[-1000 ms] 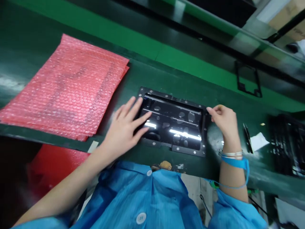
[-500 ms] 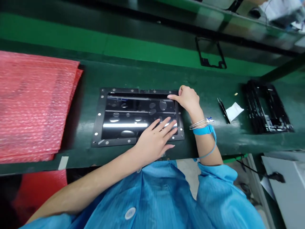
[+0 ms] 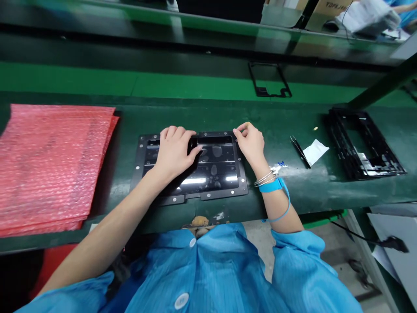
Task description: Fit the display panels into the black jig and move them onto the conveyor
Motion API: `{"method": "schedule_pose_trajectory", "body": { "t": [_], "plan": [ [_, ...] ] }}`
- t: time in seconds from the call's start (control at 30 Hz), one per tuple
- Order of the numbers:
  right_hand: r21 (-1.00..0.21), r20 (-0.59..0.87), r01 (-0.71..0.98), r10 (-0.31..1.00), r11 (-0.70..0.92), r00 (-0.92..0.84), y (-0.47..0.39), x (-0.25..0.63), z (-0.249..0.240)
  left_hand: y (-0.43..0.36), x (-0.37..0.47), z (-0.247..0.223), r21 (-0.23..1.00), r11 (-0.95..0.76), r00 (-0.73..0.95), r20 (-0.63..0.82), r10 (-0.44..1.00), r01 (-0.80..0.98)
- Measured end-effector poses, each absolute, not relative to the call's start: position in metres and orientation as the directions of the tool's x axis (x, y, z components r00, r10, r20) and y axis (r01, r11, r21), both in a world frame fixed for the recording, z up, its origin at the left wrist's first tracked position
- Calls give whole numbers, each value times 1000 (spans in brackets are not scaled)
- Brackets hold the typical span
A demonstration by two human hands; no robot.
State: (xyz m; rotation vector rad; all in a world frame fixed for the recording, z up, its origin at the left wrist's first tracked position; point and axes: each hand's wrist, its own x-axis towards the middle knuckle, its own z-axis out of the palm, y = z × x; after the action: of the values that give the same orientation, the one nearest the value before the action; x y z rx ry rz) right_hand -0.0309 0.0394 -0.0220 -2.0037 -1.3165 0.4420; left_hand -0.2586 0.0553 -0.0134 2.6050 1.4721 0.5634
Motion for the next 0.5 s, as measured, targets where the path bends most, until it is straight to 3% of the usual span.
{"method": "schedule_pose_trajectory", "body": {
  "t": [0.17, 0.33, 0.43, 0.5],
  "plan": [
    [-867, 91, 489, 932, -100, 351, 34, -43, -24, 58, -263, 1, 496, -475, 367, 304, 879, 727],
    [-996, -9, 80, 959, -33, 283, 27, -56, -22, 47, -296, 26, 683, -528, 368, 383, 847, 505],
    [-1000, -18, -21, 945, -11, 327, 24, -61, -19, 46, -321, 24, 786, -435, 126, 426, 896, 440],
    [-999, -34, -45, 933, -19, 358, 22, -64, -16, 47, -333, 16, 896, -272, -60, 312, 948, 352]
  ]
}}
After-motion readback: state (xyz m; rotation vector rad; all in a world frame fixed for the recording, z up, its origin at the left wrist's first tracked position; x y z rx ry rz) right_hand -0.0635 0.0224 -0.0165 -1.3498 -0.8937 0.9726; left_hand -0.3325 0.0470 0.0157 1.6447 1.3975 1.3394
